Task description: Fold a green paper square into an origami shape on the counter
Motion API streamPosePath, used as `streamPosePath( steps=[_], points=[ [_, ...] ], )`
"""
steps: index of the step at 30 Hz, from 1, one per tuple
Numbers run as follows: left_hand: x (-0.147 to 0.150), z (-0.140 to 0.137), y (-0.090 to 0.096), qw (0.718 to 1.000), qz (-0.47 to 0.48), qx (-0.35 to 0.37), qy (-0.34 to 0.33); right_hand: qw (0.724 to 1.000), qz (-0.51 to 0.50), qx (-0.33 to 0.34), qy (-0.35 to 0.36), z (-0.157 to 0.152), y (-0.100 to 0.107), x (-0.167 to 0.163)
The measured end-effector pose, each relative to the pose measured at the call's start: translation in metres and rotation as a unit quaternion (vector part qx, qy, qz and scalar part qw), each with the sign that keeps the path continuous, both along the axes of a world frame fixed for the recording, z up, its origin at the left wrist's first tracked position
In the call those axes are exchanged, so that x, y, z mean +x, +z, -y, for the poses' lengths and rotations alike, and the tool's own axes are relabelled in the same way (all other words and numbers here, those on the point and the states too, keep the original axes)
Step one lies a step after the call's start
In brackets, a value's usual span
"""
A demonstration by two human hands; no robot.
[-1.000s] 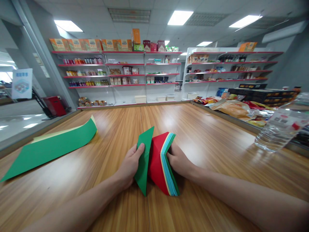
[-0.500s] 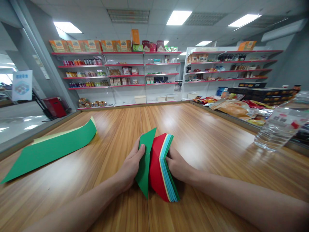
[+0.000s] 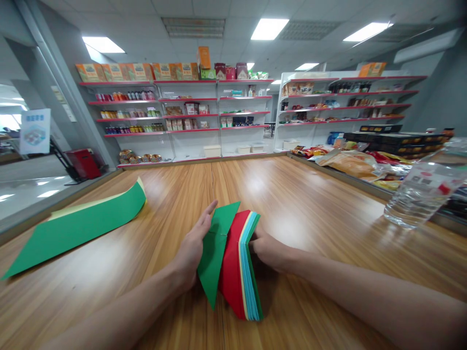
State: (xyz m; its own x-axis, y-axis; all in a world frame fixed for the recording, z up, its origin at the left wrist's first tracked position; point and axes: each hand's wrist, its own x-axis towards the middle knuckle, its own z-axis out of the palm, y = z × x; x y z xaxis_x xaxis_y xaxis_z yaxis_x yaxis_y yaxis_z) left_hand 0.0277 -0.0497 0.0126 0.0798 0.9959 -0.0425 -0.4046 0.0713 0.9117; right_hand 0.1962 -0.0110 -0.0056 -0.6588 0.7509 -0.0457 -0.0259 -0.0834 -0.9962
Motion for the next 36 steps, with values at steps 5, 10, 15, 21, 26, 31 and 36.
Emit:
streamPosePath(
  steps=[5, 10, 15, 21, 26, 31, 36],
  points=[
    [0.001, 0.002, 0.013, 0.997, 0.018, -0.048, -0.053, 0.999, -0.012, -0.046, 0.019, 0.003, -0.003, 0.001],
    [0.007, 0.011, 0.011, 0.998, -0.050, -0.005, 0.028, 1.000, 0.000, -0.028, 0.007, 0.008, -0.005, 0.000],
    [0.012, 0.019, 0.014, 0.995, -0.089, 0.033, 0.029, 0.999, 0.008, -0.037, -0.004, 0.016, -0.005, -0.001],
    [0.016, 0.025, 0.016, 0.992, -0.112, 0.042, 0.028, 1.000, 0.006, -0.026, 0.013, 0.024, 0.000, -0.003],
    [0.018, 0.031, 0.013, 0.994, -0.097, 0.034, 0.023, 1.000, 0.019, -0.004, 0.009, 0.030, 0.000, -0.003],
    [0.020, 0.036, 0.010, 0.997, -0.077, 0.020, 0.013, 0.999, -0.003, 0.037, 0.018, 0.037, 0.002, -0.002],
    [0.022, 0.043, 0.011, 0.999, -0.045, -0.002, -0.004, 0.998, -0.026, 0.064, 0.004, 0.045, 0.009, -0.005]
  ],
)
